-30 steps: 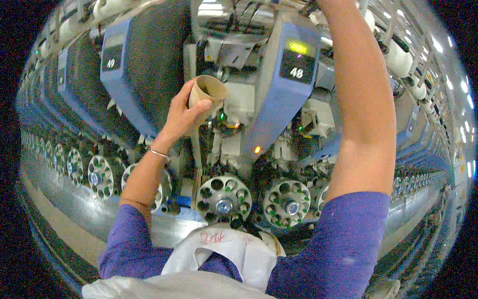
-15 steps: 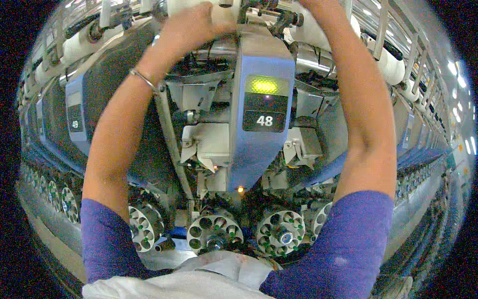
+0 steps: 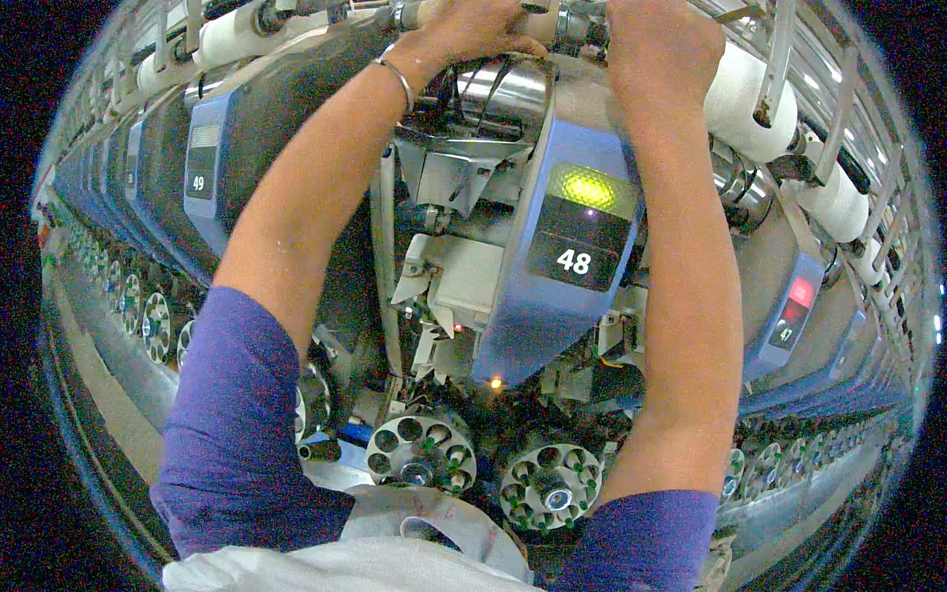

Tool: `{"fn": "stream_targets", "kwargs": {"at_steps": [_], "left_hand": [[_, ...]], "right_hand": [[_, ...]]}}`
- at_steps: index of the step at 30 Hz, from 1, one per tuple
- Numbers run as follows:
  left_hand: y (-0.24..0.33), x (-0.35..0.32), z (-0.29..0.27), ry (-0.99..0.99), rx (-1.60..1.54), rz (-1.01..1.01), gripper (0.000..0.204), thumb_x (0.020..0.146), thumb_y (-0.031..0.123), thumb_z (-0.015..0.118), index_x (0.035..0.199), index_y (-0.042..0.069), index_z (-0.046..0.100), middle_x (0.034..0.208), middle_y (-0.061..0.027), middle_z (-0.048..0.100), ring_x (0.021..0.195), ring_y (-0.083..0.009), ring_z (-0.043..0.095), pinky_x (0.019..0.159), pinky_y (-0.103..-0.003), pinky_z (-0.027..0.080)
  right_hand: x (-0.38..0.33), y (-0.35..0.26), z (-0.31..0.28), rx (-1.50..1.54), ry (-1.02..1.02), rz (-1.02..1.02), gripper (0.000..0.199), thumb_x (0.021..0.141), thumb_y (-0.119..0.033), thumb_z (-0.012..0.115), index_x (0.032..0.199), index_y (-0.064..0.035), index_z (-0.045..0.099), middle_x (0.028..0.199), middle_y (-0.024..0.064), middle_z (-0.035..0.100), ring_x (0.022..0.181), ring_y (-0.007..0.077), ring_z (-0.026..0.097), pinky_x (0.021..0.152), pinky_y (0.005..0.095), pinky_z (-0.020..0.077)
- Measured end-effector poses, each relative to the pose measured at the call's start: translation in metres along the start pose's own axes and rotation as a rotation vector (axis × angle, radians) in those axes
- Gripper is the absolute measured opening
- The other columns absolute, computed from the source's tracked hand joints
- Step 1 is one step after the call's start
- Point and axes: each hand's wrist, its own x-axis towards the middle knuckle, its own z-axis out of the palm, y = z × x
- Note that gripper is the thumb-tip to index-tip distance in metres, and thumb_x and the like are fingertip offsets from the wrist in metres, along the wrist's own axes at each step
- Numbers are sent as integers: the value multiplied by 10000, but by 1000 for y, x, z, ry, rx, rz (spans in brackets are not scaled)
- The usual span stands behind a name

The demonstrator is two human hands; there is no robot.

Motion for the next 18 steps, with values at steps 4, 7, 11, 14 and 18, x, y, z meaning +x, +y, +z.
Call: {"fn": "stream_targets", "kwargs": {"at_steps": [4,7,11,14,18], "left_hand": [[56,-56,16,250,-883,-174,340,844,321,578,1054,58,627,917,-122,646,876,-332,569,828,-404,433],[148,-198,-6,466,-553,-77,133,840,161,567,902,85,658,852,-104,650,766,-234,597,676,-390,428],[298,-344,14,-258,-1876,-1342,276,956,302,468,942,47,574,756,-29,605,690,-143,588,677,-279,482],[334,-383,67,94,-2663,-2087,298,969,298,407,1001,25,523,866,-93,612,789,-210,596,716,-348,514],[337,-396,123,703,-2734,-2131,275,935,264,472,1037,14,520,897,-127,593,737,-215,583,628,-311,526]], "right_hand": [[-2,3,-2,15,6,-42,56,677,-102,596,666,-97,650,693,108,637,681,280,647,553,392,502],[-1,0,-3,-25,11,-41,75,683,-91,590,670,-91,664,686,104,645,664,273,651,540,396,502],[-5,-10,-20,23,-205,-3,138,689,-106,602,795,-57,677,779,151,636,759,307,631,650,425,505],[-19,-11,-62,262,55,-42,196,693,-98,606,864,-16,658,698,138,602,698,300,600,652,417,478],[-140,4,-139,784,-198,-160,411,757,-159,639,1139,-48,537,1165,194,526,1102,354,494,936,440,399]]}}
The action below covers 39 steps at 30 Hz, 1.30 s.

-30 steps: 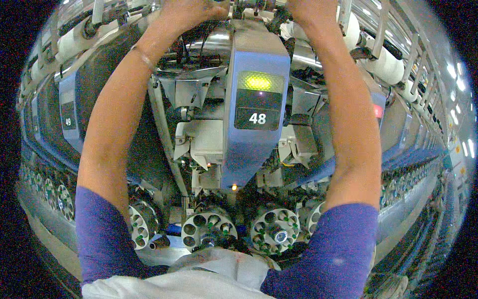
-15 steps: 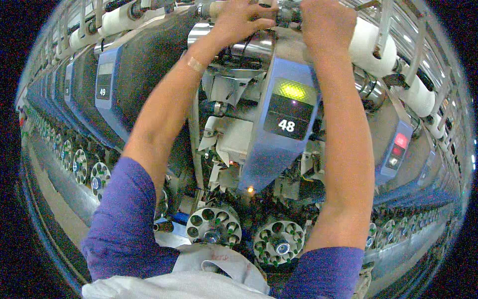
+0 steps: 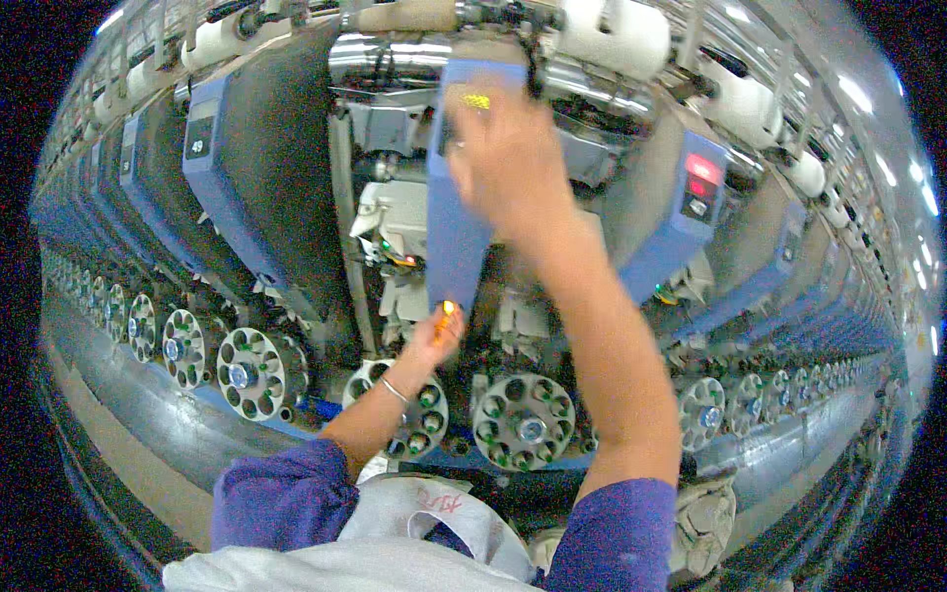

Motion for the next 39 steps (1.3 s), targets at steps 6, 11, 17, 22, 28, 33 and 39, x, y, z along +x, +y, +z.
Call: {"fn": "stream_targets", "kwargs": {"at_steps": [6,11,17,22,28,33,39], "left_hand": [[0,33,-14,135,426,442,113,870,93,586,876,-6,531,796,-109,603,675,-211,624,563,-258,577],[-9,35,5,235,336,620,64,880,58,524,857,-2,524,755,-103,593,632,-174,602,553,-243,563],[-85,-3,41,126,988,599,117,833,64,562,937,13,542,782,-81,600,639,-145,590,538,-226,479],[-188,29,159,-440,2158,1148,235,878,216,588,1017,26,599,932,-69,644,808,-146,589,737,-285,473],[-216,74,357,-498,2017,1990,370,805,170,597,1134,14,533,1098,-187,579,1026,-355,555,883,-415,448],[-210,114,418,-343,2269,2532,524,804,189,606,1259,12,415,1276,-188,453,1189,-378,424,971,-446,375],[-207,86,480,-575,1942,3353,331,728,346,656,835,38,601,857,-172,607,804,-363,596,707,-421,490]], "right_hand": [[-383,-37,-37,419,-585,571,272,811,-183,596,1066,-90,584,1040,185,579,938,391,553,784,444,470],[-712,-131,-157,245,-1162,1068,261,772,-261,603,922,-52,646,967,187,624,878,399,593,762,468,489],[-897,-265,-225,-178,-802,1171,254,770,-320,607,847,-83,655,815,119,644,795,338,619,674,428,498],[-822,-229,-184,483,-1477,1177,292,788,-328,569,727,-52,643,705,131,638,686,346,619,612,437,491],[-687,-163,-94,582,-689,1233,264,804,-255,612,1043,-148,642,927,141,660,796,318,644,677,408,510],[-668,-156,-85,610,-916,1306,304,812,-204,588,1106,-137,631,992,155,650,865,324,635,732,391,505],[-604,-132,-112,554,-776,1414,294,811,-201,585,1092,-127,629,984,161,648,859,332,632,730,398,501]]}}
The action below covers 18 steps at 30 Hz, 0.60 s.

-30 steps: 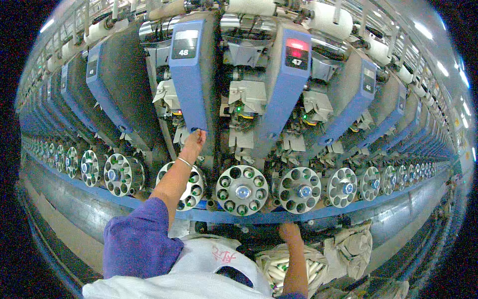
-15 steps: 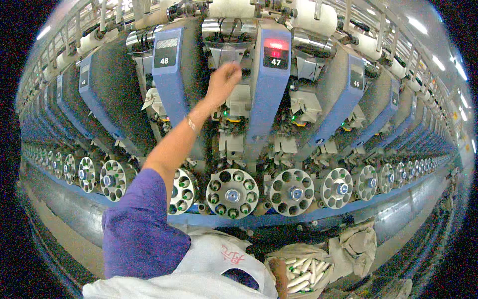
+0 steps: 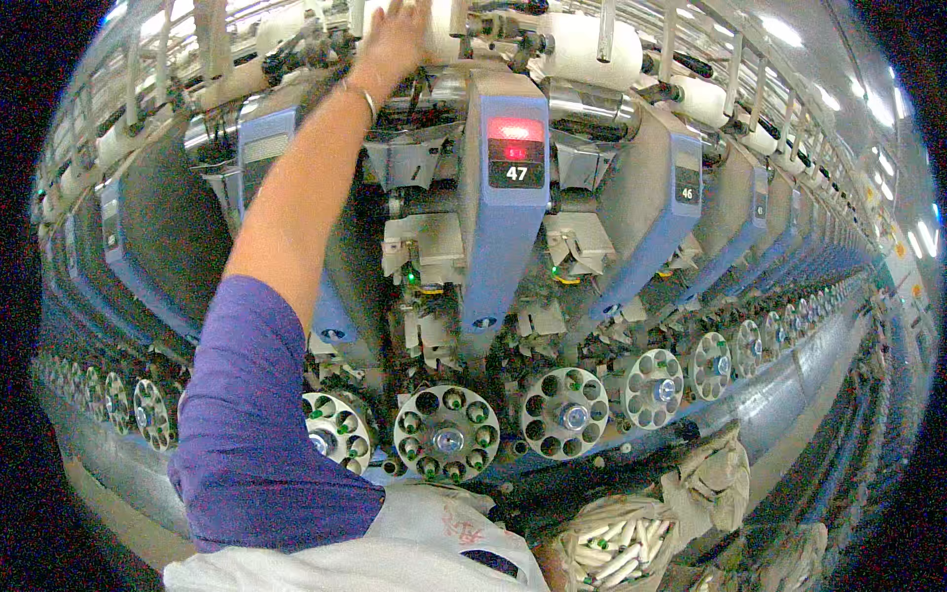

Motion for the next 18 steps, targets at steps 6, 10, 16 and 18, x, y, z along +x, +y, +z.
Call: {"fn": "stream_targets", "kwargs": {"at_steps": [6,10,16,18], "left_hand": [[10,9,14,-487,-330,-241,244,742,149,599,963,52,559,991,-153,558,971,-325,524,815,-419,437],[80,-65,3,-526,-551,-423,488,792,56,543,1273,55,465,1342,-112,449,1262,-302,394,1072,-433,262],[101,-108,-14,-227,-590,-403,384,795,12,547,1171,89,541,1251,-104,526,1181,-274,488,994,-420,383],[92,-102,-14,-228,-654,-457,343,803,32,562,1140,96,563,1226,-109,540,1147,-278,514,953,-396,424]], "right_hand": [[61,-140,-89,75,265,-309,284,811,-199,582,1079,-116,628,977,167,646,852,339,629,728,405,498],[105,-229,-140,82,426,-546,278,810,-197,580,1070,-109,628,971,171,644,848,344,626,726,409,496],[153,-313,-179,65,543,-673,270,809,-194,577,1057,-98,627,964,178,642,842,352,623,724,416,493],[161,-325,-183,59,562,-691,267,809,-193,576,1053,-95,626,961,180,642,840,354,622,724,418,491]]}}
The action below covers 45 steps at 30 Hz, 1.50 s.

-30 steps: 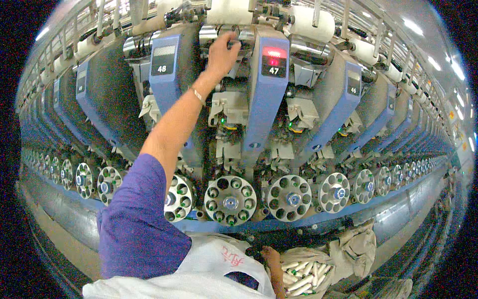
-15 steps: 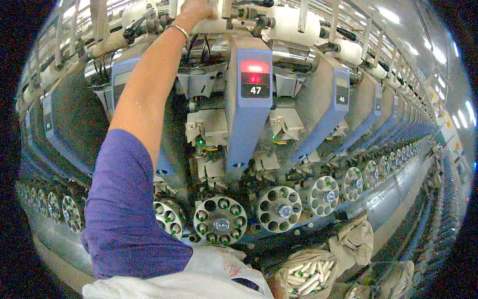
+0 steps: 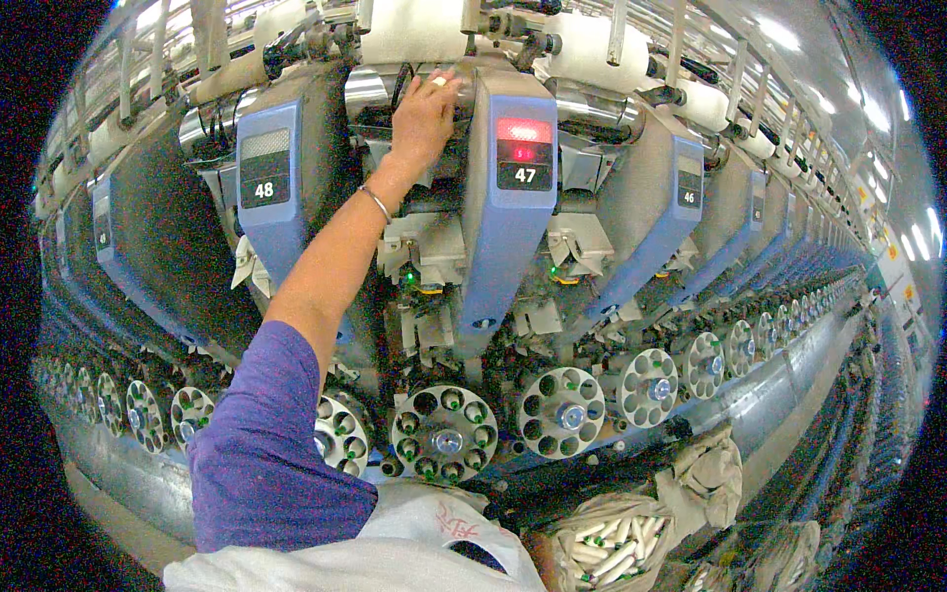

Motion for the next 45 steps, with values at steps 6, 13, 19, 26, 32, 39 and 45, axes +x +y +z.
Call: {"fn": "stream_targets", "kwargs": {"at_steps": [6,13,19,26,32,39,45], "left_hand": [[-12,50,-6,233,11,24,256,824,80,586,1080,80,584,1094,-120,588,1047,-286,562,855,-368,494],[-34,102,4,343,0,114,114,731,63,572,834,32,612,829,-150,609,808,-315,598,682,-390,501],[-17,147,-7,206,-326,-361,105,826,92,536,879,15,584,822,-144,619,715,-241,601,623,-364,490],[56,-1,-75,-12,-811,-318,108,883,85,560,955,5,569,772,-61,613,662,-84,570,656,-230,470],[134,-214,-128,-502,-791,-508,86,808,26,633,891,30,610,816,-81,624,709,-162,595,661,-266,479],[194,-358,-100,-1236,-1256,-1657,241,910,202,517,1057,22,581,926,-71,613,784,-184,612,754,-298,520],[154,-362,2,-1,-2963,-2313,257,929,263,500,1087,63,526,1044,-40,605,977,-183,597,576,-295,392]], "right_hand": [[4,2,-2,-8,17,-19,259,808,-191,574,1039,-84,625,953,186,640,834,362,619,721,425,488],[-79,27,-19,-6,-66,120,251,808,-188,570,1024,-72,624,944,193,637,827,371,615,719,433,484],[-194,78,-16,-42,-220,393,245,807,-185,567,1010,-61,623,936,199,635,821,378,611,717,440,481],[-373,136,-1,-125,-531,751,238,806,-182,564,995,-49,621,927,206,633,814,387,608,715,448,477],[-532,152,1,-137,-785,987,234,805,-179,561,982,-38,620,919,212,631,808,394,604,712,455,474],[-610,160,60,-206,-717,1075,226,766,-217,521,762,-40,662,763,184,628,702,360,601,633,451,466],[-609,144,70,-223,-564,1250,239,758,-238,547,869,-52,648,819,211,634,776,374,610,682,454,483]]}}
